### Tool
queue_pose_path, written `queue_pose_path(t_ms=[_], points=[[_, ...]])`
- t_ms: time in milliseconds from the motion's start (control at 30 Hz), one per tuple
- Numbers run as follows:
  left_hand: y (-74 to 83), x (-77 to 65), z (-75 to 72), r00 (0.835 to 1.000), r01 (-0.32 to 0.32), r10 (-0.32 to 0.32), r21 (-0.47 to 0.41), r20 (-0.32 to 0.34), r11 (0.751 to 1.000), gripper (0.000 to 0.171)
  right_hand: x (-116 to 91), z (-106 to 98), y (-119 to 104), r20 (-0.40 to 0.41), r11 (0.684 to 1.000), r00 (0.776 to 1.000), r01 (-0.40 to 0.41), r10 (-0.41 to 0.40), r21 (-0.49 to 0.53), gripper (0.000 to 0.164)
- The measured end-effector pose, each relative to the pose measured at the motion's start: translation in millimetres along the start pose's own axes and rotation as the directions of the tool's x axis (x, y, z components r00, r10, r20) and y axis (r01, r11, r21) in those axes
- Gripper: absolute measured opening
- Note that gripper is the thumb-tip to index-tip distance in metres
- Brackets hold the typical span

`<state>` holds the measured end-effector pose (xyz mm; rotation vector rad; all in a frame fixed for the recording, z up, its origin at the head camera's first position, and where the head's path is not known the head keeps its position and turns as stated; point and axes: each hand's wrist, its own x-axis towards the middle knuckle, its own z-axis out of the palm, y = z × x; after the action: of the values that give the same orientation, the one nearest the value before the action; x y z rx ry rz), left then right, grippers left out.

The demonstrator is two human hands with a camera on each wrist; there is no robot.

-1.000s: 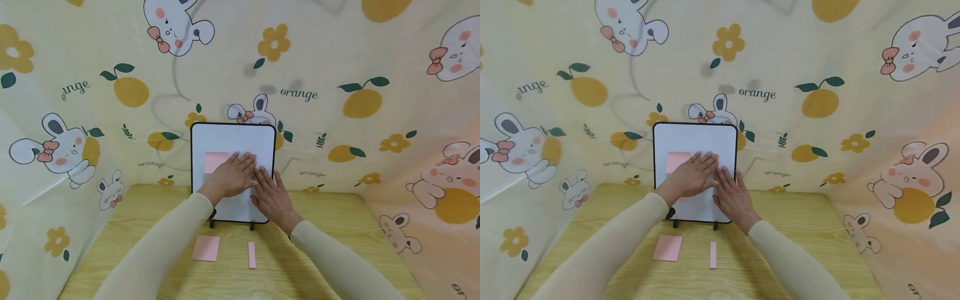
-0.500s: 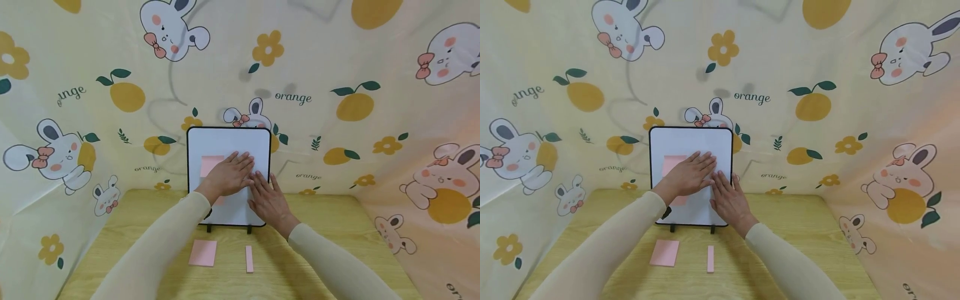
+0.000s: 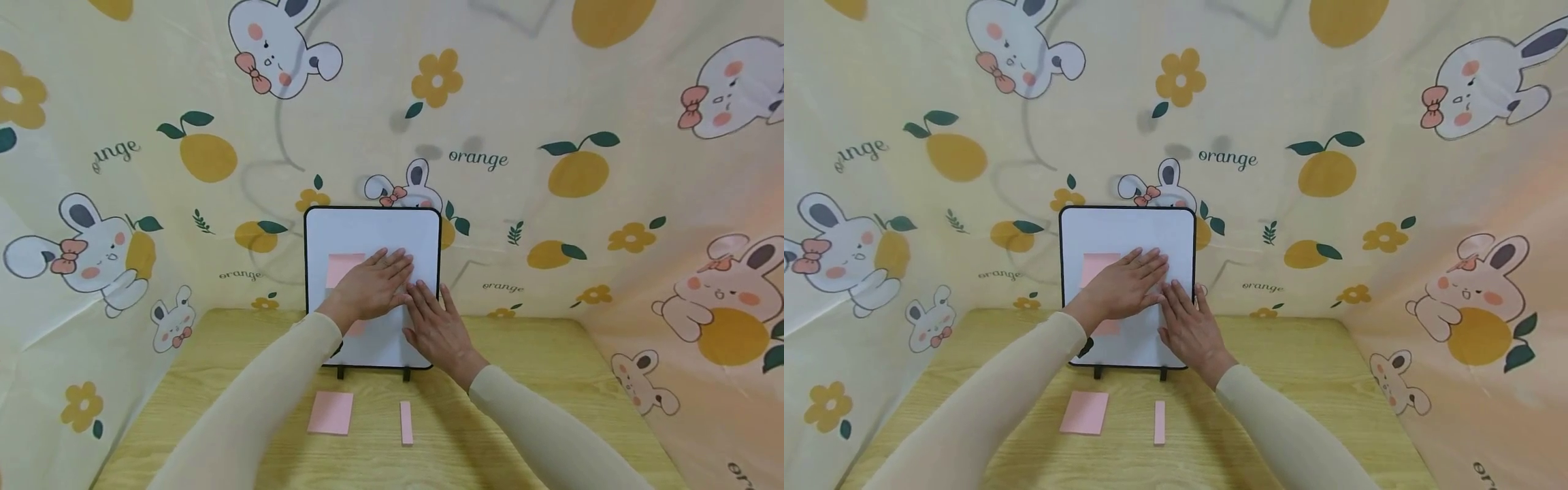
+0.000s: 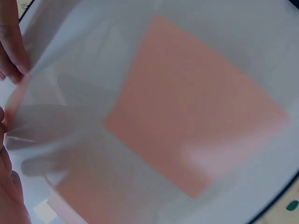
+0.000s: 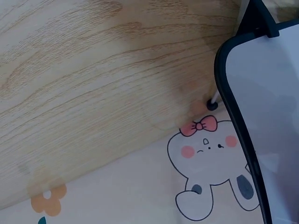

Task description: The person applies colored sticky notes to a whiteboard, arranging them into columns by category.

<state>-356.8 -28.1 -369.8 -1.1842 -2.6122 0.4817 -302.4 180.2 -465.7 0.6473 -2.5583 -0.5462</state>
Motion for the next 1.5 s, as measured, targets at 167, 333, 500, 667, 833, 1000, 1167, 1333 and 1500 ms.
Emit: queue_pose_path(t_ms=[167,333,500,667,833,1000,1167,1333,1500], points=[[-5.9,-5.4,5.0,0.999,0.034,-0.034,0.03,0.012,0.999,0.074,0,0,-1,0.011,1.0,1.0,0.004,-0.004,-0.017,0.079],[-4.6,-2.3,5.8,1.0,-0.011,0.012,0.01,-0.018,1.0,0.073,1,-2,-3,0.016,1.0,1.0,0.001,-0.001,-0.003,0.079],[-5.2,-1.3,4.3,1.0,-0.015,0.016,0.012,-0.027,1.0,0.072,1,-4,-4,0.014,1.0,1.0,-0.001,0.001,0.015,0.079],[-9.6,-6.3,3.3,0.999,0.035,-0.033,0.038,-0.028,0.999,0.07,2,-3,-7,0.012,1.0,1.0,-0.004,0.004,0.007,0.08],[-6.1,-5.3,5.1,0.999,-0.01,0.01,-0.011,-0.045,1.0,0.069,1,-3,-11,0.03,1.0,1.0,-0.007,0.007,0.025,0.079],[-4.0,-7.7,10.5,1.0,0.023,-0.023,0.015,-0.021,1.0,0.07,-1,-3,-13,0.033,1.0,0.999,-0.011,0.01,0.022,0.079],[0.9,-10.8,17.7,1.0,0.011,-0.011,0.0,-0.023,1.0,0.07,-2,-3,-12,0.049,0.998,0.998,-0.035,0.032,0.056,0.078],[12.9,-15.6,26.4,1.0,-0.001,0.001,-0.041,0.015,0.999,0.07,-9,-1,-13,0.027,0.996,0.999,-0.027,0.025,0.079,0.075],[27.6,-25.7,34.7,1.0,-0.006,0.006,-0.067,-0.002,0.998,0.069,-24,2,-19,-0.056,0.995,0.998,-0.012,0.017,0.101,0.068]])
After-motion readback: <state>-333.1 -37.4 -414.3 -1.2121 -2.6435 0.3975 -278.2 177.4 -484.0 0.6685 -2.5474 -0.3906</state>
